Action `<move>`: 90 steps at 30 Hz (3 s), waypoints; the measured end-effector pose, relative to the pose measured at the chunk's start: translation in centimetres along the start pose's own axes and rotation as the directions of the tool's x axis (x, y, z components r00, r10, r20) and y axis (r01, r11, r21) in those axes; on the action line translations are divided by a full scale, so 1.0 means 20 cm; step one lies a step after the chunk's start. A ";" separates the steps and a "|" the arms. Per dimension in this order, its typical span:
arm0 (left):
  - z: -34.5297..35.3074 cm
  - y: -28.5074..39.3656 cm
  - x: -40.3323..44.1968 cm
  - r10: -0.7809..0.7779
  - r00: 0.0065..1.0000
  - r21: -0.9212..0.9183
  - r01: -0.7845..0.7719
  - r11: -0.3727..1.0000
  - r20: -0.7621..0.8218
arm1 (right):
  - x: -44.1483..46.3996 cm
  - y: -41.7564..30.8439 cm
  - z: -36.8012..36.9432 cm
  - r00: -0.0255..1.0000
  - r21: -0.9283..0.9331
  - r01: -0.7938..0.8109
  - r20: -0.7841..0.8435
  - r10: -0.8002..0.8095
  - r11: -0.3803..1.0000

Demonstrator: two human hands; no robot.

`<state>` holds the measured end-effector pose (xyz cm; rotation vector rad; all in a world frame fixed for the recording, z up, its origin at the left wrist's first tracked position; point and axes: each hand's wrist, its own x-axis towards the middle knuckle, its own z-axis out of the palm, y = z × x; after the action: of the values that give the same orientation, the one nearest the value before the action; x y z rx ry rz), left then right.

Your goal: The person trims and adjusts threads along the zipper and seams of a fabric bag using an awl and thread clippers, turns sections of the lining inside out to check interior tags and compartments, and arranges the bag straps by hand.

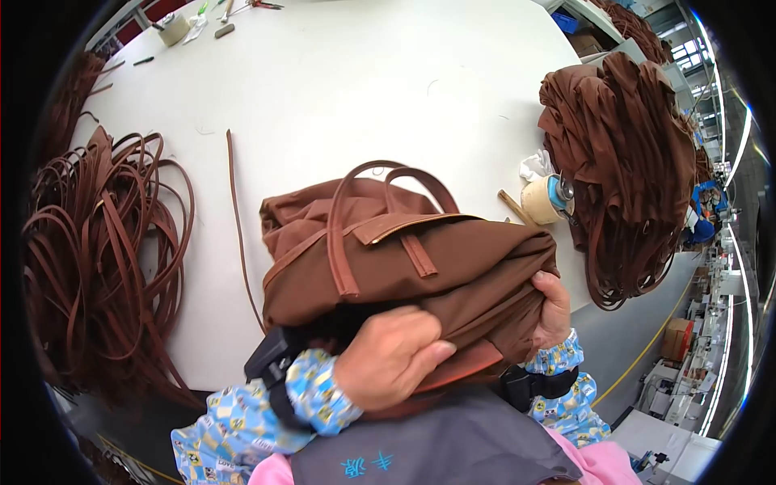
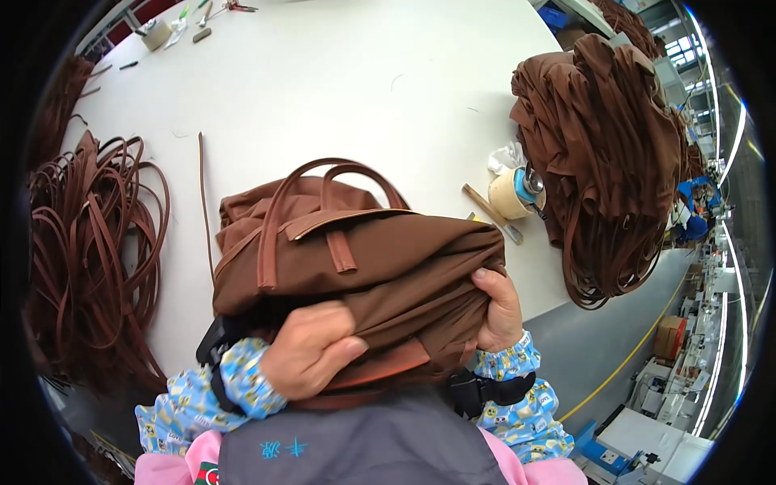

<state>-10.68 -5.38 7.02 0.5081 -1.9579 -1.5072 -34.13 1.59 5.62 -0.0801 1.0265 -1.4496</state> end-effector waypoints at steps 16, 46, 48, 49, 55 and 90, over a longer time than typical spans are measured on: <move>-0.05 -0.03 -0.24 -0.647 0.719 -0.781 0.244 0.575 -0.252 | -0.03 -0.01 0.14 0.979 -0.395 -0.008 0.184 0.087 0.919; 0.02 -0.18 -0.03 -0.628 0.777 -0.766 0.377 0.520 -0.045 | -0.25 -0.06 0.40 0.463 -0.470 0.839 0.881 -0.094 -0.274; 0.01 -0.19 -0.03 -0.659 0.752 -0.802 0.406 0.438 0.020 | -0.21 0.00 0.37 0.544 -0.521 0.793 0.839 -0.017 -0.316; 0.01 -0.18 -0.02 -0.694 0.719 -0.862 0.374 0.343 0.036 | -0.20 0.01 0.36 0.663 -0.649 0.711 0.747 -0.050 -0.273; 0.01 -0.17 0.01 -0.774 0.620 -0.942 0.320 0.100 0.128 | -0.16 0.03 0.37 0.790 -0.786 0.571 0.604 -0.102 -0.235; 0.01 -0.08 -0.12 -0.010 0.876 0.260 0.155 0.953 -0.481 | 0.07 0.00 0.28 0.757 -0.746 -0.174 0.316 0.572 0.643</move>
<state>-9.03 -4.14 4.97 1.0018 -1.7762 -1.0083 -31.06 -2.55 8.26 -0.7223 0.9741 -0.5135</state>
